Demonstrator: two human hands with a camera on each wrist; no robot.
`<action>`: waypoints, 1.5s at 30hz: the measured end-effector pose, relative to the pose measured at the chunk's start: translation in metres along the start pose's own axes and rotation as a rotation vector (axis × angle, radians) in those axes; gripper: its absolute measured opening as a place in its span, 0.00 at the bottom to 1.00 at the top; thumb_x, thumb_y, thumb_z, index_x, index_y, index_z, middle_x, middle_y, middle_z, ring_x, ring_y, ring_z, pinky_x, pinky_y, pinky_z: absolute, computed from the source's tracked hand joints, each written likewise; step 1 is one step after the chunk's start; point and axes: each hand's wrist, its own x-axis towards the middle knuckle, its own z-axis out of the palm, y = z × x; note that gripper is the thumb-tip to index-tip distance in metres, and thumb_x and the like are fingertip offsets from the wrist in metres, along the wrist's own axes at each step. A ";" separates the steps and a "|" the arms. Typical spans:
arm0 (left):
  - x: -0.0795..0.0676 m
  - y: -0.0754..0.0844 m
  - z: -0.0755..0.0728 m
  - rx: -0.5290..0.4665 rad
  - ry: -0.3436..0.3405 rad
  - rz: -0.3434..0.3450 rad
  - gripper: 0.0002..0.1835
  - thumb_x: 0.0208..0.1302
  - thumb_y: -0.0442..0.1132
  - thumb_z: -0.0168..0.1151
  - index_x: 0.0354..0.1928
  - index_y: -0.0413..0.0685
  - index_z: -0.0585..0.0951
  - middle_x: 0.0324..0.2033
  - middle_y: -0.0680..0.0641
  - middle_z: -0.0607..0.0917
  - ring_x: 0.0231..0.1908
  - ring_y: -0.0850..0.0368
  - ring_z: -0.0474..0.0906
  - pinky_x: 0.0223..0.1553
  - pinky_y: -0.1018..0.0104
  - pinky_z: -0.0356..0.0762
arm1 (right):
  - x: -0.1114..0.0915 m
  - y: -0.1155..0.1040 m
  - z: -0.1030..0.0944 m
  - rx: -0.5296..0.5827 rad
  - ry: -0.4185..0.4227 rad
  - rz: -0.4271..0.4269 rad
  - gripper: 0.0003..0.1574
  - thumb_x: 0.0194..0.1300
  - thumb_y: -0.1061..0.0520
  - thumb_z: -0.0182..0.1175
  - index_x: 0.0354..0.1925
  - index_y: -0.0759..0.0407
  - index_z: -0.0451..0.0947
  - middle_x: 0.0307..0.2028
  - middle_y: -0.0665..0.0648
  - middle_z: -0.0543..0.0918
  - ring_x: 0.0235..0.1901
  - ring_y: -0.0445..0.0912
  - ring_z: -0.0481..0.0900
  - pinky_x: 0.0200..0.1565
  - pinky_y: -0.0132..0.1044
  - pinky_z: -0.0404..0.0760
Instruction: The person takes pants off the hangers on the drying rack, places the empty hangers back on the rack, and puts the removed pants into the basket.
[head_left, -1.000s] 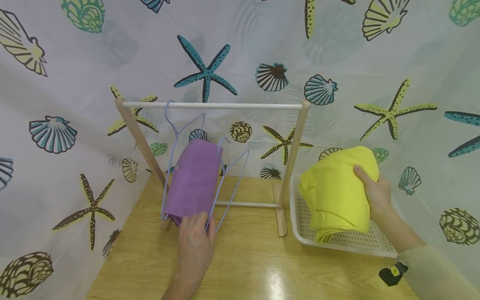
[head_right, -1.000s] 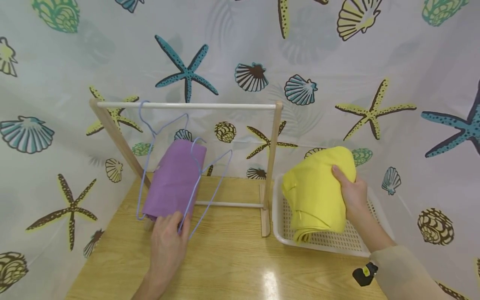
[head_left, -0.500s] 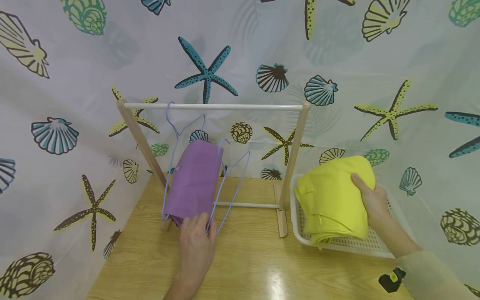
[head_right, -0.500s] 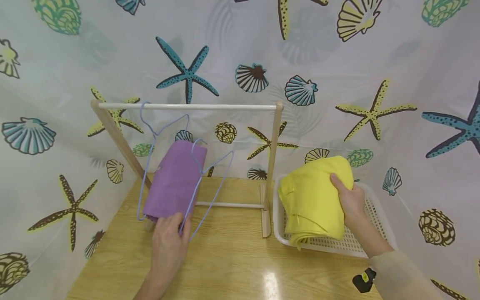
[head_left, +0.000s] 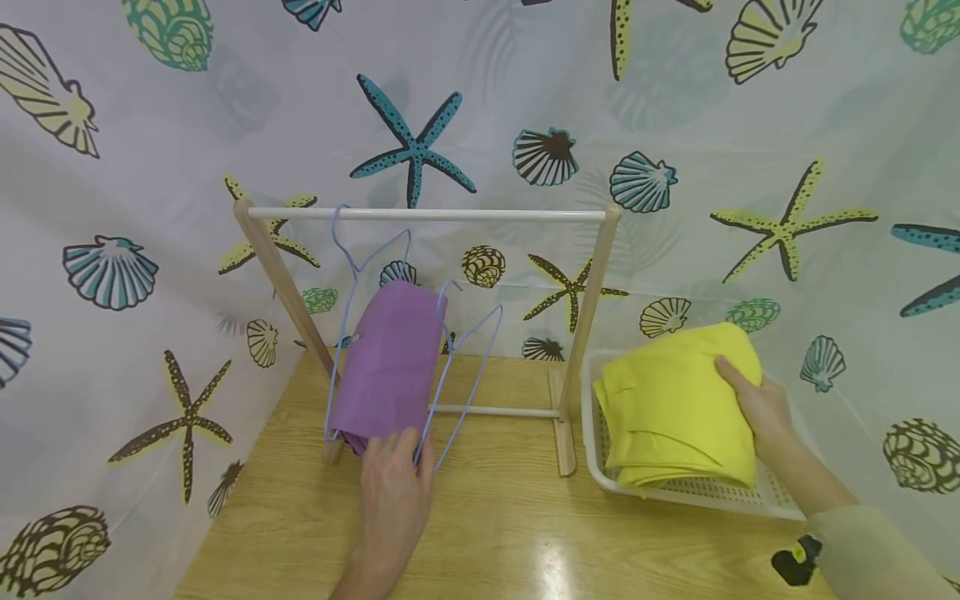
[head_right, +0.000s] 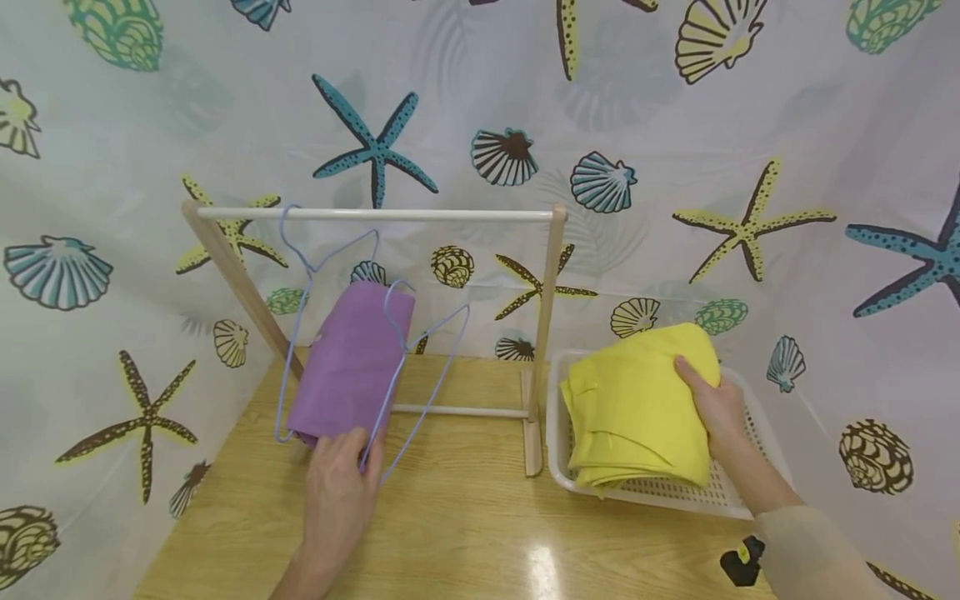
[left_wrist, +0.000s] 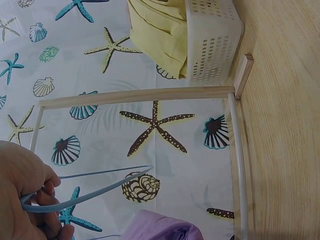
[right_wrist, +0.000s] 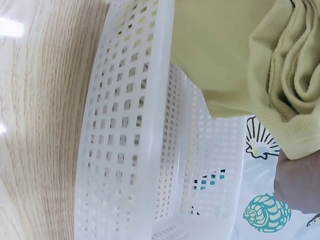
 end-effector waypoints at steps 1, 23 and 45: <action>0.000 0.000 0.000 0.000 0.000 -0.002 0.24 0.60 0.30 0.73 0.18 0.48 0.66 0.13 0.54 0.65 0.20 0.63 0.54 0.27 0.67 0.58 | 0.001 0.000 -0.002 -0.034 -0.002 0.001 0.27 0.67 0.27 0.64 0.49 0.41 0.70 0.27 0.35 0.84 0.27 0.36 0.85 0.32 0.35 0.87; -0.004 -0.001 0.002 -0.004 -0.004 -0.026 0.24 0.61 0.30 0.73 0.18 0.48 0.66 0.13 0.54 0.66 0.21 0.60 0.57 0.27 0.66 0.60 | 0.015 0.010 -0.017 -0.212 -0.126 0.016 0.33 0.72 0.27 0.58 0.53 0.51 0.67 0.25 0.38 0.84 0.26 0.39 0.87 0.32 0.38 0.89; -0.005 0.001 0.002 0.004 -0.054 -0.026 0.22 0.62 0.31 0.72 0.19 0.49 0.69 0.13 0.55 0.68 0.20 0.64 0.54 0.28 0.69 0.57 | 0.014 -0.001 -0.047 -0.435 -0.505 0.011 0.51 0.78 0.46 0.60 0.76 0.69 0.41 0.42 0.52 0.85 0.39 0.48 0.90 0.45 0.46 0.90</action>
